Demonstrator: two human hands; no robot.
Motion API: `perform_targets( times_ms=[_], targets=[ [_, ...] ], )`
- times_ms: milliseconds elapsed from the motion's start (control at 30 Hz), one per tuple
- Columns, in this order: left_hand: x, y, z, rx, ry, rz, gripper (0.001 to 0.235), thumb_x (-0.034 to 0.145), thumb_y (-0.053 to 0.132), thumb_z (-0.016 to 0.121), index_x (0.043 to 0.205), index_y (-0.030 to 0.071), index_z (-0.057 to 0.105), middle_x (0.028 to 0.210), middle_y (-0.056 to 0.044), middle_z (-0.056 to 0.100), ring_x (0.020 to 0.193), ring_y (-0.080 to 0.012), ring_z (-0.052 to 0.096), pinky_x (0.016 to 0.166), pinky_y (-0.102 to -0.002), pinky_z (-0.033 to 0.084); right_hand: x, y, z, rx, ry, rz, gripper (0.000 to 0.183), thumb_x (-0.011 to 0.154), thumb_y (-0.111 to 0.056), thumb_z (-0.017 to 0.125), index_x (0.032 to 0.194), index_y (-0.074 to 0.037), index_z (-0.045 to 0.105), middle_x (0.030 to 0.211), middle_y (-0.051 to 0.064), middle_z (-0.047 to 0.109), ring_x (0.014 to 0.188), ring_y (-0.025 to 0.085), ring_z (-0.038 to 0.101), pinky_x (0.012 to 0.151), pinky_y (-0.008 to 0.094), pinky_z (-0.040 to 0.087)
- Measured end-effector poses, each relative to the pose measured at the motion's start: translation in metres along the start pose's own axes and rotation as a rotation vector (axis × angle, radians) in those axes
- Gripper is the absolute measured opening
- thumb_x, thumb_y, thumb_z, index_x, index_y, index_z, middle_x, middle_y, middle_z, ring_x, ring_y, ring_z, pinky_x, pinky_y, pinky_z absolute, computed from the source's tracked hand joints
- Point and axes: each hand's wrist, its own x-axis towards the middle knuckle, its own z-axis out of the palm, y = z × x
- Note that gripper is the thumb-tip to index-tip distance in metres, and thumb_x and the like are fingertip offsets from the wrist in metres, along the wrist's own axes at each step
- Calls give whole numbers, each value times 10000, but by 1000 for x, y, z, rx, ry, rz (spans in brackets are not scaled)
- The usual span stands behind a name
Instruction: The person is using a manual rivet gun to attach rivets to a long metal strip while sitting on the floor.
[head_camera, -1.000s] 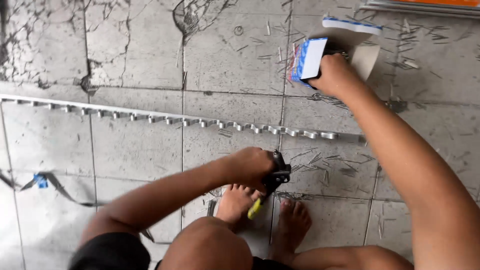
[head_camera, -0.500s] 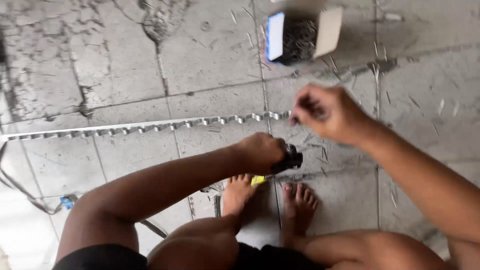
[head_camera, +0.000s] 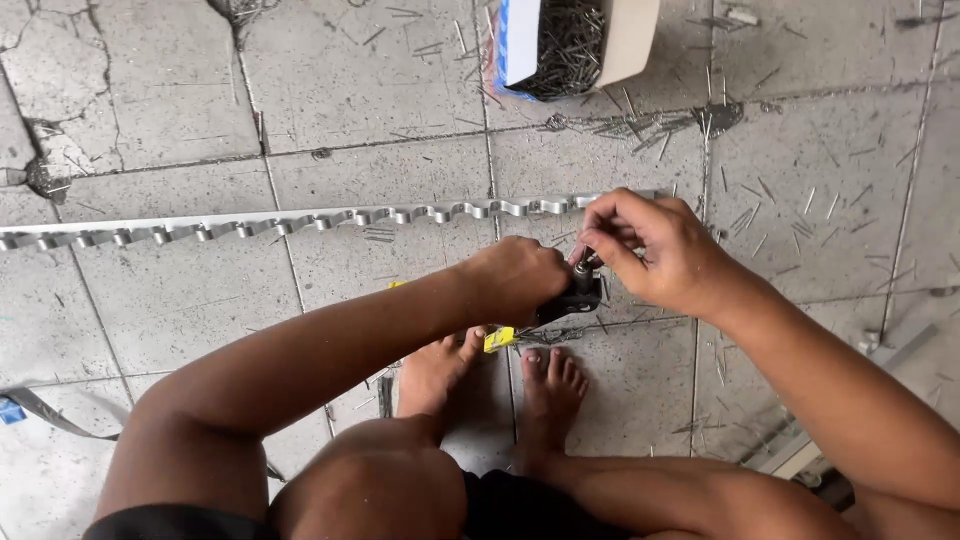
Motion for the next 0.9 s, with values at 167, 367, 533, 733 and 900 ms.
perform_targets(
  times_ms=[167,367,533,733,900],
  targets=[
    [4,-2,-3,-57,-8,-15,337,641,256,852,921,104,742,853,-88,719,781,-339,752,656,-457,653,-3,10,4,-4,2,15,72,975,36,553,1024,39,606,742,239,687,560,279,684,454,353,528],
    [3,-5,-3,-62,1,-5,378,624,244,870,951,100,748,872,-96,734,801,-349,755,677,-456,652,-4,14,3,6,-9,69,72,983,26,540,1026,31,598,777,238,707,626,299,741,490,368,576],
    [3,-7,-3,-76,55,-12,368,594,261,874,901,106,742,809,-96,721,761,-335,750,651,-436,646,0,9,3,-83,-66,94,94,954,45,574,1042,52,607,880,277,713,736,400,742,543,475,627],
    [-5,8,-69,-935,913,-84,540,803,399,769,675,-84,563,546,-247,600,523,-487,632,487,-502,493,-11,16,15,191,-289,205,706,824,-468,684,1247,76,528,1263,388,581,1170,599,560,923,700,534],
    [22,-8,-62,-1164,1158,-85,413,784,353,799,679,24,572,566,-183,595,544,-244,584,496,-355,475,-33,16,75,627,-20,249,218,877,-277,654,873,-65,604,710,20,547,663,172,605,618,314,495]
  ],
)
